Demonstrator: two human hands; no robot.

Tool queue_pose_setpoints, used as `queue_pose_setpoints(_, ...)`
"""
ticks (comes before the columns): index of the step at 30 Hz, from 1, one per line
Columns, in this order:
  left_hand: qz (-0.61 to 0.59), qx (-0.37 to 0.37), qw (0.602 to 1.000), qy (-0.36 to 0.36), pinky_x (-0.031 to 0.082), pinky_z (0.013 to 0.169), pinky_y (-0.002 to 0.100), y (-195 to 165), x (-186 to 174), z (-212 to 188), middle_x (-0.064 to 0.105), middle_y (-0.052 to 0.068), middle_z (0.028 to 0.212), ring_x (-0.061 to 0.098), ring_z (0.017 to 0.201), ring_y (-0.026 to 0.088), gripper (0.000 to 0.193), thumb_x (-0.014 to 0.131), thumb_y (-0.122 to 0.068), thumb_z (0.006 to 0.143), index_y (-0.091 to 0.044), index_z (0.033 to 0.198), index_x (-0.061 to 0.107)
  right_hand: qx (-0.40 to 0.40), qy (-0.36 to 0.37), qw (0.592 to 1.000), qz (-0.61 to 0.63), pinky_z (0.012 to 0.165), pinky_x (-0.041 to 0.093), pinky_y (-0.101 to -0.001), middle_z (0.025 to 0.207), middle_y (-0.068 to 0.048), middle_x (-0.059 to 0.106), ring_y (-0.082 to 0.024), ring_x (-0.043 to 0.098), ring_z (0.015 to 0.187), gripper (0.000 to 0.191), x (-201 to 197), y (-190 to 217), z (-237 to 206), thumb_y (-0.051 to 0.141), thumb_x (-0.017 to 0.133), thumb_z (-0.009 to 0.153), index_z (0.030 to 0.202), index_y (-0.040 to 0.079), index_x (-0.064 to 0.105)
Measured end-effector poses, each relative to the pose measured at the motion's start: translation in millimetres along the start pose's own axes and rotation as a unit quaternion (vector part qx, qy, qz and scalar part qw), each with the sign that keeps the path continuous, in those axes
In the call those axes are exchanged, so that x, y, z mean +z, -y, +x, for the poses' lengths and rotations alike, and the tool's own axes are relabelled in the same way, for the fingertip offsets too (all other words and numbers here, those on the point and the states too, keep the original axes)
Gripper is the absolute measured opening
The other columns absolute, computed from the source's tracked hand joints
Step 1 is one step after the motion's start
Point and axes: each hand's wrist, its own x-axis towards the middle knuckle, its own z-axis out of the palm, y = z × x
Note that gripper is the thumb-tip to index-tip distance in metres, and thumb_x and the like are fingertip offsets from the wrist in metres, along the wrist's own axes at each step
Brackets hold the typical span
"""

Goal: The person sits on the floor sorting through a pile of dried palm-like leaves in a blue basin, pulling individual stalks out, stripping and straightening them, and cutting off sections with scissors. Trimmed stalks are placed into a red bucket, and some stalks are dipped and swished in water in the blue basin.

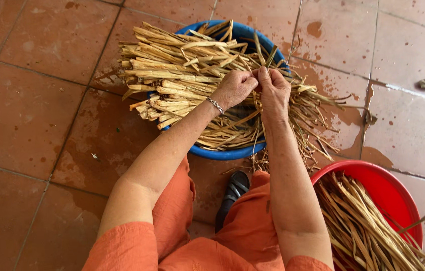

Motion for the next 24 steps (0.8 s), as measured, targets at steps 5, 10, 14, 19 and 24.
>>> queue_pose_setpoints(5, -0.092, -0.104, 0.987, 0.08, 0.046, 0.045, 0.026, -3.1, 10.4, -2.4, 0.06, -0.002, 0.058, 0.053, 0.05, 0.007, 0.035, 0.055, -0.025, 0.096, -0.003, 0.071, 0.067, 0.011, -0.08, 0.996, 0.032, 0.051, 0.042, -0.0185, 0.078, 0.0, 0.073, -0.003, 0.052, 0.059, 0.026, -12.6, -10.9, 7.0, 0.025, 0.061, 0.105, 0.091, 0.006, 0.072)
queue_pose_setpoints(10, -0.107, -0.155, 0.969, 0.158, 0.047, 0.039, 0.027, -8.4, 10.2, -4.6, 0.057, 0.001, 0.052, 0.052, 0.042, 0.007, 0.037, 0.047, -0.024, 0.095, -0.009, 0.064, 0.061, 0.034, -0.186, 0.972, 0.141, 0.039, 0.033, -0.024, 0.072, -0.002, 0.068, -0.006, 0.043, 0.047, 0.022, -38.3, -3.0, 25.2, 0.02, 0.057, 0.104, 0.089, 0.007, 0.068)
queue_pose_setpoints(14, -0.07, -0.158, 0.967, 0.189, 0.043, 0.037, 0.026, 0.4, 11.7, -5.7, 0.055, 0.0, 0.051, 0.048, 0.041, 0.006, 0.036, 0.047, -0.025, 0.094, -0.011, 0.064, 0.059, 0.06, -0.237, 0.955, 0.165, 0.037, 0.032, -0.0252, 0.066, 0.0, 0.062, -0.007, 0.04, 0.043, 0.021, -63.8, -8.5, 38.6, 0.018, 0.055, 0.104, 0.09, 0.007, 0.065)
queue_pose_setpoints(19, -0.052, -0.219, 0.948, 0.224, 0.047, 0.036, 0.026, 27.5, 1.8, -10.4, 0.059, 0.001, 0.053, 0.052, 0.041, 0.006, 0.037, 0.05, -0.026, 0.095, -0.009, 0.066, 0.064, 0.063, -0.315, 0.928, 0.19, 0.038, 0.031, -0.0246, 0.063, 0.001, 0.062, -0.005, 0.04, 0.043, 0.021, -117.8, -16.7, 56.8, 0.018, 0.057, 0.104, 0.089, 0.007, 0.066)
queue_pose_setpoints(24, -0.104, -0.276, 0.919, 0.261, 0.043, 0.037, 0.025, 51.0, -0.9, -14.3, 0.058, 0.001, 0.056, 0.049, 0.042, 0.008, 0.033, 0.053, -0.022, 0.097, -0.008, 0.071, 0.065, 0.057, -0.384, 0.898, 0.207, 0.039, 0.031, -0.024, 0.063, 0.0, 0.062, -0.005, 0.044, 0.044, 0.023, -178.8, -29.0, 77.9, 0.017, 0.054, 0.105, 0.087, 0.008, 0.063)
